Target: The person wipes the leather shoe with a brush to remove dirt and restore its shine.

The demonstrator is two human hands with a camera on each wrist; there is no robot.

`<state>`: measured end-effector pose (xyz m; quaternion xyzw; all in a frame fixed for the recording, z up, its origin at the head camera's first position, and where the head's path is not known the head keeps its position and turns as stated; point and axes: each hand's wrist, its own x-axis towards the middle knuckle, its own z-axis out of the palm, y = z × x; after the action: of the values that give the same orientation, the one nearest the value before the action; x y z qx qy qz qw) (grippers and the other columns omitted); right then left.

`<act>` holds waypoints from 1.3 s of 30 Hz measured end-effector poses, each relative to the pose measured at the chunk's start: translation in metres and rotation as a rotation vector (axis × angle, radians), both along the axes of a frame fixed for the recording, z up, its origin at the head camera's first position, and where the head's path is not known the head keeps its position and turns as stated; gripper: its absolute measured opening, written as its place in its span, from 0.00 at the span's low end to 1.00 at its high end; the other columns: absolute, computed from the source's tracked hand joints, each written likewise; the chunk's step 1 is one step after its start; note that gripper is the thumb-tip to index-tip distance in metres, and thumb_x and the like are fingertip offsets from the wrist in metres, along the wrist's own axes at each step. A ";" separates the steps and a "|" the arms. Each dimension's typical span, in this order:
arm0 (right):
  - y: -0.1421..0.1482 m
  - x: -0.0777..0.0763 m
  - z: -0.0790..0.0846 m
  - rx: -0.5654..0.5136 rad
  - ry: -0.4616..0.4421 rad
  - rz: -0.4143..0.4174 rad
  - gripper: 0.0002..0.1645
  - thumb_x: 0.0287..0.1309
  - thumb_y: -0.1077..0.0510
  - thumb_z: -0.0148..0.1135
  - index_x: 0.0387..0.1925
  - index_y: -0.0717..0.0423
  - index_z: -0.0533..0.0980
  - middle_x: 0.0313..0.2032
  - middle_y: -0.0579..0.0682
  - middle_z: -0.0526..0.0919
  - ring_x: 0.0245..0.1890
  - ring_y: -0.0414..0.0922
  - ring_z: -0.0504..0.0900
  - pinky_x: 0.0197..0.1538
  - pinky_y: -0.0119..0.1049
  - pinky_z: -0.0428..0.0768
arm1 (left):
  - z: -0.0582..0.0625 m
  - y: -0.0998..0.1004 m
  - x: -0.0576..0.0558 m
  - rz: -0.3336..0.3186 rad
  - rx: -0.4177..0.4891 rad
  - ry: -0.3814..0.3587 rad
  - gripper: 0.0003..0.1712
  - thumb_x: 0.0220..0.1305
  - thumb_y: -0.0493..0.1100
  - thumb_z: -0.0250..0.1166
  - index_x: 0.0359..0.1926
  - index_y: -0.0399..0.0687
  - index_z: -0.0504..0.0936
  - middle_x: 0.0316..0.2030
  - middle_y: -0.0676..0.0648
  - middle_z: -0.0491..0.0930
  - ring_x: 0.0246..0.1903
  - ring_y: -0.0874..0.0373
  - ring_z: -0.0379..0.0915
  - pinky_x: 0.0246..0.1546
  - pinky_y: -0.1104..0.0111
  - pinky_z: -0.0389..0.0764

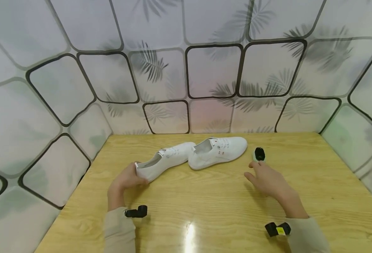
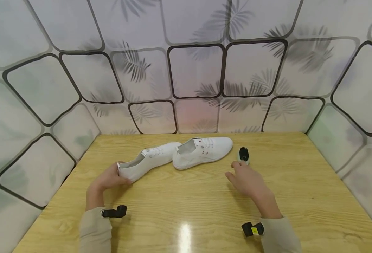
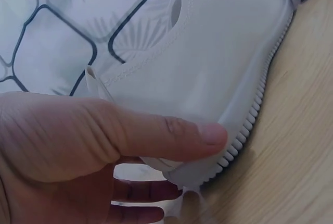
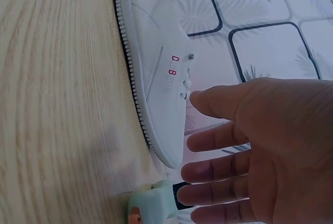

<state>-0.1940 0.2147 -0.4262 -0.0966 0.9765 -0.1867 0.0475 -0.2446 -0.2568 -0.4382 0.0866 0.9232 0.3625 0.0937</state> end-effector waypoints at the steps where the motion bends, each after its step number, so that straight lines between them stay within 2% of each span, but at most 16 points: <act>1: 0.001 0.000 0.000 0.002 -0.001 -0.002 0.30 0.72 0.46 0.52 0.61 0.67 0.70 0.58 0.72 0.72 0.53 0.65 0.77 0.47 0.60 0.77 | 0.000 -0.004 0.001 -0.004 0.001 -0.003 0.40 0.44 0.35 0.78 0.58 0.26 0.70 0.46 0.36 0.79 0.43 0.48 0.73 0.48 0.58 0.74; 10: 0.008 0.002 0.002 -0.006 -0.026 0.018 0.30 0.73 0.46 0.52 0.59 0.69 0.71 0.56 0.71 0.74 0.49 0.62 0.79 0.47 0.59 0.77 | 0.000 -0.032 0.015 -0.063 0.071 -0.023 0.38 0.44 0.34 0.79 0.54 0.26 0.70 0.47 0.36 0.77 0.43 0.50 0.72 0.45 0.63 0.73; 17: 0.014 0.006 0.010 0.009 -0.019 0.013 0.31 0.72 0.44 0.52 0.58 0.69 0.72 0.55 0.72 0.74 0.48 0.62 0.80 0.45 0.59 0.78 | 0.000 -0.050 0.015 -0.108 0.085 -0.005 0.39 0.47 0.35 0.79 0.58 0.26 0.70 0.50 0.34 0.77 0.46 0.50 0.72 0.48 0.61 0.73; 21: 0.013 0.005 0.011 0.008 -0.012 0.025 0.32 0.73 0.43 0.51 0.59 0.68 0.71 0.55 0.71 0.75 0.48 0.61 0.80 0.45 0.58 0.78 | 0.001 -0.062 0.016 -0.114 0.100 -0.002 0.40 0.47 0.33 0.78 0.60 0.26 0.70 0.51 0.33 0.77 0.46 0.51 0.73 0.48 0.65 0.73; 27: 0.012 0.006 0.012 0.004 -0.036 0.016 0.33 0.73 0.42 0.50 0.60 0.68 0.71 0.57 0.72 0.74 0.50 0.63 0.79 0.46 0.59 0.77 | 0.000 -0.071 0.015 -0.120 0.155 -0.037 0.42 0.47 0.31 0.77 0.63 0.27 0.68 0.53 0.32 0.76 0.47 0.54 0.72 0.48 0.72 0.72; 30: 0.011 0.006 0.011 0.009 -0.048 0.013 0.33 0.73 0.43 0.50 0.60 0.68 0.70 0.56 0.71 0.75 0.50 0.62 0.79 0.47 0.59 0.77 | -0.001 -0.074 0.014 -0.139 0.165 -0.046 0.42 0.49 0.31 0.76 0.64 0.27 0.66 0.54 0.31 0.75 0.48 0.53 0.71 0.48 0.72 0.72; 34: 0.010 0.005 0.011 0.007 -0.056 0.014 0.33 0.72 0.42 0.51 0.59 0.68 0.71 0.54 0.70 0.76 0.48 0.60 0.80 0.45 0.57 0.78 | -0.003 -0.079 0.013 -0.127 0.170 -0.073 0.43 0.48 0.31 0.76 0.65 0.29 0.66 0.57 0.32 0.74 0.50 0.54 0.70 0.49 0.72 0.71; 39: 0.011 0.004 0.009 0.013 -0.059 0.008 0.31 0.72 0.44 0.51 0.59 0.68 0.71 0.55 0.72 0.75 0.48 0.61 0.80 0.44 0.58 0.78 | -0.005 -0.082 0.012 -0.132 0.198 -0.103 0.44 0.48 0.31 0.76 0.66 0.31 0.67 0.59 0.32 0.72 0.53 0.53 0.69 0.51 0.69 0.70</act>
<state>-0.1898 0.2260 -0.4168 -0.0944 0.9754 -0.1831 0.0777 -0.2331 -0.3384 -0.4432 0.1373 0.8692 0.4488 0.1557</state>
